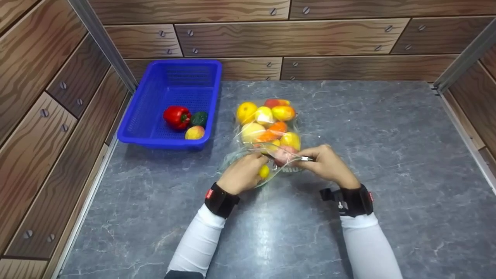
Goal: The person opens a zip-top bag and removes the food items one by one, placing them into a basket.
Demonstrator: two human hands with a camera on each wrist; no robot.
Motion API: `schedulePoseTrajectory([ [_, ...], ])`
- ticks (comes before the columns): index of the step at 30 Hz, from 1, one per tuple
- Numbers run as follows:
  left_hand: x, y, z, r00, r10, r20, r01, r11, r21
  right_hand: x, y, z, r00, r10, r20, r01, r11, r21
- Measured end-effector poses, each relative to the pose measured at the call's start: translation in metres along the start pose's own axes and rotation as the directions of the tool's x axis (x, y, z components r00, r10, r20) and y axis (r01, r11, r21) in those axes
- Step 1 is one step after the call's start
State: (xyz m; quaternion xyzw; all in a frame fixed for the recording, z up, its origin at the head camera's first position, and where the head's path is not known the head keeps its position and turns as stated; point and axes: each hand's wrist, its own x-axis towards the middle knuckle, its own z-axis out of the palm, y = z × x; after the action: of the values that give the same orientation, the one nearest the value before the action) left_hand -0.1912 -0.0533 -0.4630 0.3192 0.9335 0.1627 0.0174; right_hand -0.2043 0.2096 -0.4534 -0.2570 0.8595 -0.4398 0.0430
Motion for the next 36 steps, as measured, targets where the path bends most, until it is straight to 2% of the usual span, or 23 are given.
schedulePoseTrajectory([
  [5,-0.004,0.005,-0.009,1.0,-0.004,0.001,0.004,1.0,-0.028,0.0,0.001,0.0,1.0,-0.007,-0.002,0.007,1.0,0.014],
  [12,-0.012,0.011,-0.023,0.998,0.044,-0.037,-0.045,0.999,-0.029,0.0,0.001,-0.001,1.0,-0.014,-0.003,0.014,1.0,0.008],
  [18,-0.021,0.012,-0.041,0.994,0.075,-0.075,-0.082,0.991,-0.102,0.0,0.0,-0.001,1.0,-0.02,-0.003,0.02,1.0,0.002],
  [21,-0.026,0.011,-0.05,0.99,0.088,-0.109,-0.103,0.985,-0.139,0.0,0.0,0.0,1.0,-0.017,-0.012,0.017,1.0,0.002],
  [24,-0.031,0.006,-0.057,0.978,0.11,-0.178,-0.144,0.971,-0.192,0.0,-0.001,-0.001,1.0,-0.018,-0.019,0.018,1.0,-0.009],
  [27,-0.035,0.0,-0.064,0.954,0.135,-0.269,-0.204,0.947,-0.246,0.0,-0.002,-0.001,1.0,-0.016,-0.018,0.016,1.0,-0.015],
  [30,-0.038,-0.006,-0.069,0.915,0.142,-0.377,-0.261,0.922,-0.286,0.0,-0.002,-0.001,1.0,-0.003,-0.009,0.002,1.0,-0.009],
  [33,-0.04,-0.015,-0.073,0.862,0.11,-0.495,-0.291,0.906,-0.306,0.0,-0.002,-0.001,1.0,0.012,0.002,-0.012,1.0,0.008],
  [36,-0.042,-0.025,-0.077,0.79,0.046,-0.612,-0.284,0.911,-0.298,0.0,-0.003,-0.001,1.0,0.02,0.012,-0.02,1.0,0.021],
])
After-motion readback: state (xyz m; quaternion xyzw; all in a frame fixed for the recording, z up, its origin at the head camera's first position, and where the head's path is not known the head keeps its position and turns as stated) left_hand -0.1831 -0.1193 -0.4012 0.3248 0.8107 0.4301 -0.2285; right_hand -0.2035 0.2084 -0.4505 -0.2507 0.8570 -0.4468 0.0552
